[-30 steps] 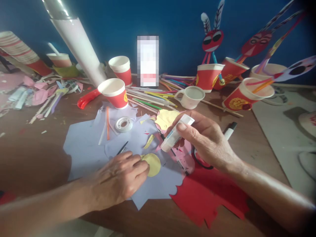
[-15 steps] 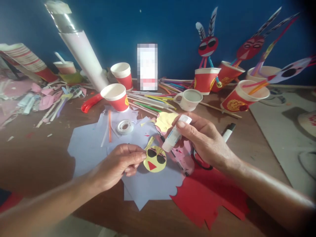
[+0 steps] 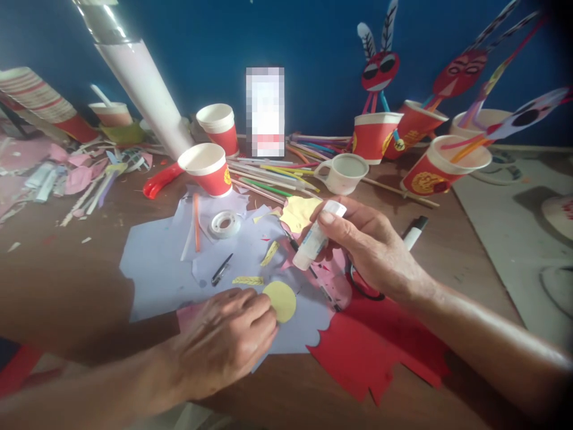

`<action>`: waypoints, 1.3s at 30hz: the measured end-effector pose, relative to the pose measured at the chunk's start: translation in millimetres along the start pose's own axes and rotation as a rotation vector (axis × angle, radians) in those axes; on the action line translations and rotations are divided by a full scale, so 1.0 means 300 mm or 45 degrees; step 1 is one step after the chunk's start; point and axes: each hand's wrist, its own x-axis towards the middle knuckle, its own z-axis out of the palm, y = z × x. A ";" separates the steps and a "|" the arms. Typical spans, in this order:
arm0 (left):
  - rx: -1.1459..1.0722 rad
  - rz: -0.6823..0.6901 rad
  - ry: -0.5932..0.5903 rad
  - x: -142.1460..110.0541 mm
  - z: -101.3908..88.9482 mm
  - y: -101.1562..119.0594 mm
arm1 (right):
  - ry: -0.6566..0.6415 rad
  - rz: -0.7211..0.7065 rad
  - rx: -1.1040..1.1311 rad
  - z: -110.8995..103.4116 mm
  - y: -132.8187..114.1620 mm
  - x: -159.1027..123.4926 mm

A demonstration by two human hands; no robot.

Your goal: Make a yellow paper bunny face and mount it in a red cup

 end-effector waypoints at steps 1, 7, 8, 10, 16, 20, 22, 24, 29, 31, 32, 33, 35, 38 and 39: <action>-0.010 -0.003 -0.006 0.000 0.007 0.004 | -0.004 -0.001 -0.009 0.000 0.001 -0.001; -0.141 -0.083 -0.071 -0.007 0.022 -0.008 | 0.000 -0.002 -0.060 -0.002 0.015 -0.003; -0.156 -0.108 -0.063 -0.006 0.024 -0.010 | 0.010 0.004 -0.079 0.000 0.016 -0.004; -0.171 -0.133 -0.041 -0.001 0.028 -0.011 | 0.004 0.022 -0.098 0.004 0.015 -0.005; -0.167 -0.065 -0.007 0.017 0.030 -0.008 | -0.055 0.012 -0.245 0.018 0.006 -0.017; -0.241 -0.106 -0.009 0.011 0.040 -0.012 | -0.178 -0.059 -0.489 0.014 0.008 -0.033; -0.259 -0.128 -0.010 0.008 0.045 -0.013 | -0.257 -0.137 -0.684 0.010 0.009 -0.043; -0.221 -0.131 0.001 0.008 0.047 -0.012 | -0.337 -0.217 -0.903 0.007 0.010 -0.051; -0.063 -0.142 0.098 0.019 0.045 -0.005 | -0.425 -0.498 -1.218 0.009 0.023 -0.066; -0.046 -0.160 0.097 0.023 0.045 -0.003 | -0.417 -0.574 -1.272 0.011 0.034 -0.069; -0.052 -0.170 0.093 0.024 0.045 -0.003 | -0.419 -0.602 -1.288 0.013 0.039 -0.070; -0.066 -0.176 0.090 0.025 0.046 -0.004 | -0.427 -0.619 -1.300 0.014 0.044 -0.071; -0.102 -0.179 0.097 0.024 0.048 -0.006 | -0.443 -0.649 -1.319 0.016 0.052 -0.070; -0.134 -0.169 0.094 0.019 0.049 -0.008 | -0.458 -0.683 -1.339 0.017 0.060 -0.070; -0.137 -0.168 0.094 0.017 0.049 -0.009 | -0.455 -0.693 -1.346 0.017 0.062 -0.070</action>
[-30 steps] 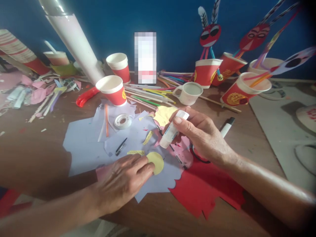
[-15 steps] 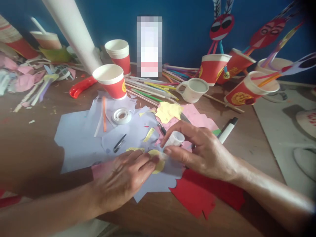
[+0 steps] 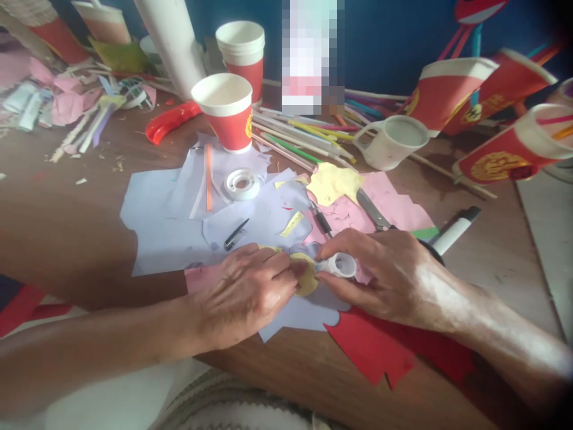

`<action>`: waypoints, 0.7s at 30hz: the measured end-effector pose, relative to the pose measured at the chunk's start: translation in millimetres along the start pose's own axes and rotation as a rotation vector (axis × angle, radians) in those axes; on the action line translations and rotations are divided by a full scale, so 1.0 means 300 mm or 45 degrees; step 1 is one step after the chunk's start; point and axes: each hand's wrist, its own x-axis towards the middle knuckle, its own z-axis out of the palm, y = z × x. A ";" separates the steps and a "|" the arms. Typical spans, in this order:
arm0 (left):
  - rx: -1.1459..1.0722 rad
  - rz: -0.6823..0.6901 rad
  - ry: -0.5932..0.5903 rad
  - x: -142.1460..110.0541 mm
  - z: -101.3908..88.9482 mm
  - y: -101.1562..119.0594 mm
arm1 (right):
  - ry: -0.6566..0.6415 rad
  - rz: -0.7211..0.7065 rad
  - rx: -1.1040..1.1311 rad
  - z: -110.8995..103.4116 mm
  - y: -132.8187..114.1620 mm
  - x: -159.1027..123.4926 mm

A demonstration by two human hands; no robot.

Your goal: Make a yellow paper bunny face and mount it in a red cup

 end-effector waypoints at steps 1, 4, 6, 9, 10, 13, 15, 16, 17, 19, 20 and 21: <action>-0.002 -0.003 -0.004 -0.001 -0.001 -0.001 | 0.004 -0.004 -0.009 0.001 0.001 -0.001; -0.015 -0.018 -0.017 -0.004 -0.006 -0.002 | -0.009 -0.010 -0.030 0.000 0.000 -0.001; 0.001 -0.028 -0.012 -0.003 -0.010 -0.004 | -0.029 -0.022 -0.036 -0.002 -0.002 0.003; 0.063 -0.034 -0.001 0.000 -0.015 -0.006 | -0.039 -0.086 -0.034 -0.004 -0.003 0.007; 0.078 -0.036 -0.005 0.001 -0.016 -0.006 | -0.049 -0.109 -0.024 -0.005 -0.001 0.007; 0.076 -0.040 -0.010 0.005 -0.017 -0.009 | -0.100 -0.152 0.017 -0.006 0.011 0.000; 0.062 -0.044 -0.005 0.005 -0.015 -0.010 | -0.111 -0.190 0.040 -0.005 0.022 -0.007; 0.059 -0.047 -0.006 0.005 -0.014 -0.011 | -0.104 -0.216 0.048 -0.005 0.028 -0.010; 0.061 -0.048 -0.006 0.005 -0.013 -0.012 | -0.095 -0.237 0.057 -0.005 0.032 -0.012; 0.077 -0.047 -0.002 0.003 -0.009 -0.012 | -0.090 -0.257 0.097 -0.004 0.038 -0.013; 0.084 -0.045 0.000 0.002 -0.008 -0.012 | -0.096 -0.253 0.123 -0.004 0.039 -0.012; 0.090 -0.042 0.002 0.001 -0.007 -0.012 | -0.107 -0.244 0.147 -0.004 0.039 -0.011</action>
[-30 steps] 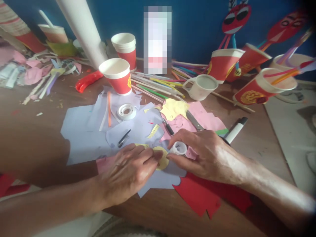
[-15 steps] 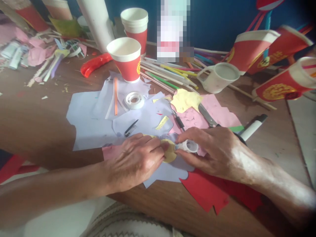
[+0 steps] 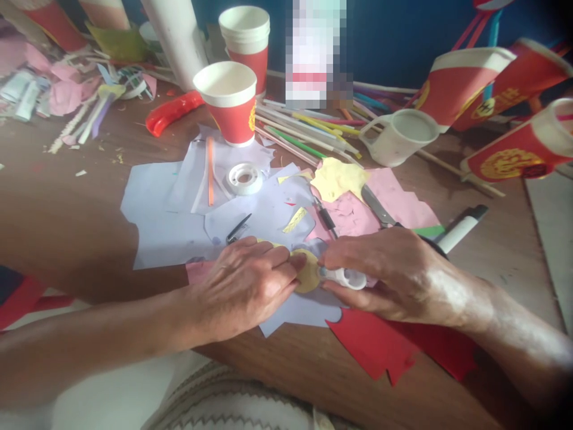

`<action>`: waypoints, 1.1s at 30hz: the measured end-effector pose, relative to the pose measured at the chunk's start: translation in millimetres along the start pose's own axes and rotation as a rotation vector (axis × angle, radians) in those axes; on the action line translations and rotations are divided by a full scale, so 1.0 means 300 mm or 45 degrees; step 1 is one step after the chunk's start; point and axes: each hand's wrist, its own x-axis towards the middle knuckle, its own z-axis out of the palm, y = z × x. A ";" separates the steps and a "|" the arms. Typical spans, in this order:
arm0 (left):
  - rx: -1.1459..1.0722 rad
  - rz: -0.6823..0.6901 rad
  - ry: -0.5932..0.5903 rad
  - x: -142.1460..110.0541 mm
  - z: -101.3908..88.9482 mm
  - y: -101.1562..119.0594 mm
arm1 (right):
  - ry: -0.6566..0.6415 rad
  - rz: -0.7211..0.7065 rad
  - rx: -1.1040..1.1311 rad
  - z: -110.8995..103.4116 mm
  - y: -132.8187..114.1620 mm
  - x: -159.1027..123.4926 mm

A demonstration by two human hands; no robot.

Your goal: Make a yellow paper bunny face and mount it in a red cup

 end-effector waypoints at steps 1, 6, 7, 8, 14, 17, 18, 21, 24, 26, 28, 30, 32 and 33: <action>0.005 0.004 0.000 -0.001 0.000 0.000 | -0.009 0.010 0.021 0.000 -0.001 0.002; 0.009 0.025 0.003 0.000 -0.004 0.003 | 0.003 -0.049 0.067 0.012 -0.009 0.007; 0.006 0.026 0.005 0.000 -0.005 0.003 | -0.005 -0.041 0.080 0.016 -0.011 0.006; 0.001 0.023 -0.001 0.001 -0.005 0.003 | -0.020 -0.022 0.096 0.020 -0.013 0.006; -0.010 0.003 -0.046 -0.003 -0.005 0.002 | -0.056 -0.009 0.176 0.037 -0.021 0.008; -0.027 -0.011 -0.059 -0.004 -0.004 0.000 | -0.076 -0.039 0.164 0.037 -0.030 0.018; -0.029 -0.013 -0.057 -0.003 -0.004 0.000 | -0.088 -0.052 0.147 0.035 -0.033 0.021; -0.022 -0.018 -0.047 -0.001 -0.001 0.000 | -0.124 -0.100 0.086 0.025 -0.040 0.026; -0.023 -0.010 -0.031 0.003 -0.002 0.002 | -0.146 -0.093 -0.012 0.013 -0.040 0.021; -0.024 0.011 -0.019 0.004 -0.004 0.003 | -0.110 -0.098 -0.110 0.006 -0.035 0.015; -0.005 0.029 -0.003 0.004 -0.006 0.002 | -0.054 -0.126 -0.195 0.002 -0.027 0.011; 0.019 0.042 -0.002 0.004 -0.008 0.001 | -0.035 -0.121 -0.230 -0.002 -0.018 0.010; 0.025 0.054 -0.013 0.005 -0.009 -0.001 | -0.034 -0.101 -0.224 -0.004 -0.011 0.011; 0.021 0.058 -0.019 0.006 -0.010 -0.001 | -0.039 -0.086 -0.215 -0.005 -0.008 0.013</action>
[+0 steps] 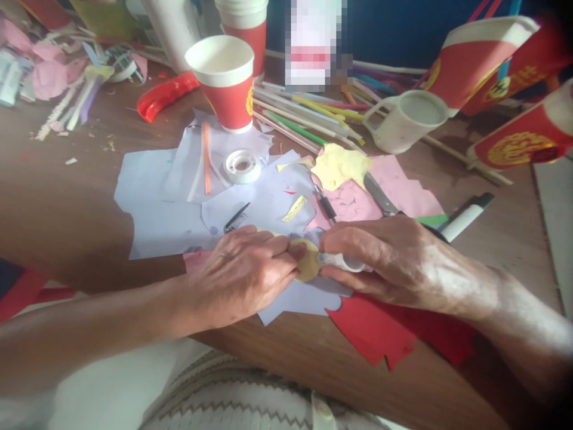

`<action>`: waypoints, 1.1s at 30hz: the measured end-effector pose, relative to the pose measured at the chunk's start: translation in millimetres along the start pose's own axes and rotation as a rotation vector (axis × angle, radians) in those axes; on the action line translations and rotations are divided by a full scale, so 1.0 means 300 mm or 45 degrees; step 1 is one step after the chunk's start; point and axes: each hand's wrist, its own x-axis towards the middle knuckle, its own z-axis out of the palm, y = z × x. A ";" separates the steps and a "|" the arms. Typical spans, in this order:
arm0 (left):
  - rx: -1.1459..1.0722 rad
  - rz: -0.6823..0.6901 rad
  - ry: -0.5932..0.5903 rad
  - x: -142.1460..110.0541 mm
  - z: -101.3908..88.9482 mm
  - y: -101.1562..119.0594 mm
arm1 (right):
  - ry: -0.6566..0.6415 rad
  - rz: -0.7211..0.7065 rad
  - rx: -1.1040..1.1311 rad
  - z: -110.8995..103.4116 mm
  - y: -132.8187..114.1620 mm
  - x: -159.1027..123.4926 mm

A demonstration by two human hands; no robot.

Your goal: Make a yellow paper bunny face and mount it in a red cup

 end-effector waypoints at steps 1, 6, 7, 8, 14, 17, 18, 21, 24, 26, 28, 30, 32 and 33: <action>-0.004 0.003 -0.005 0.001 -0.001 0.000 | -0.006 0.014 0.010 0.000 0.002 0.001; -0.016 0.006 -0.030 0.004 -0.004 0.002 | 0.015 0.043 0.028 0.002 0.005 0.006; -0.018 0.003 -0.033 0.003 -0.004 0.002 | 0.021 0.048 0.027 0.002 0.005 0.005; -0.020 -0.003 -0.035 0.002 -0.004 0.001 | 0.021 0.056 0.024 0.003 0.005 0.005; -0.021 0.002 -0.011 0.001 -0.002 -0.003 | 0.013 0.119 0.005 0.005 0.002 0.003; -0.021 0.001 -0.011 0.003 -0.003 -0.002 | -0.001 0.128 -0.002 0.004 -0.001 0.008; -0.024 0.000 -0.005 0.004 -0.003 -0.001 | -0.005 0.131 -0.005 0.004 -0.002 0.010; -0.015 -0.003 0.025 0.003 0.001 0.000 | -0.021 0.123 -0.005 0.002 -0.007 0.011; 0.007 -0.010 0.020 -0.002 0.007 0.000 | -0.042 0.082 0.031 0.007 -0.015 0.005; -0.003 -0.016 0.006 -0.006 0.008 0.000 | -0.055 0.061 0.097 0.015 -0.023 0.001; -0.028 -0.024 -0.003 -0.007 0.008 0.001 | -0.064 0.047 0.169 0.025 -0.031 0.000; -0.047 -0.041 -0.014 -0.006 0.006 0.002 | -0.056 0.043 0.207 0.034 -0.040 0.002; -0.055 -0.050 -0.025 -0.005 0.005 0.003 | -0.044 0.056 0.218 0.039 -0.046 0.007; -0.054 -0.051 -0.027 -0.004 0.005 0.003 | -0.039 0.066 0.214 0.039 -0.048 0.010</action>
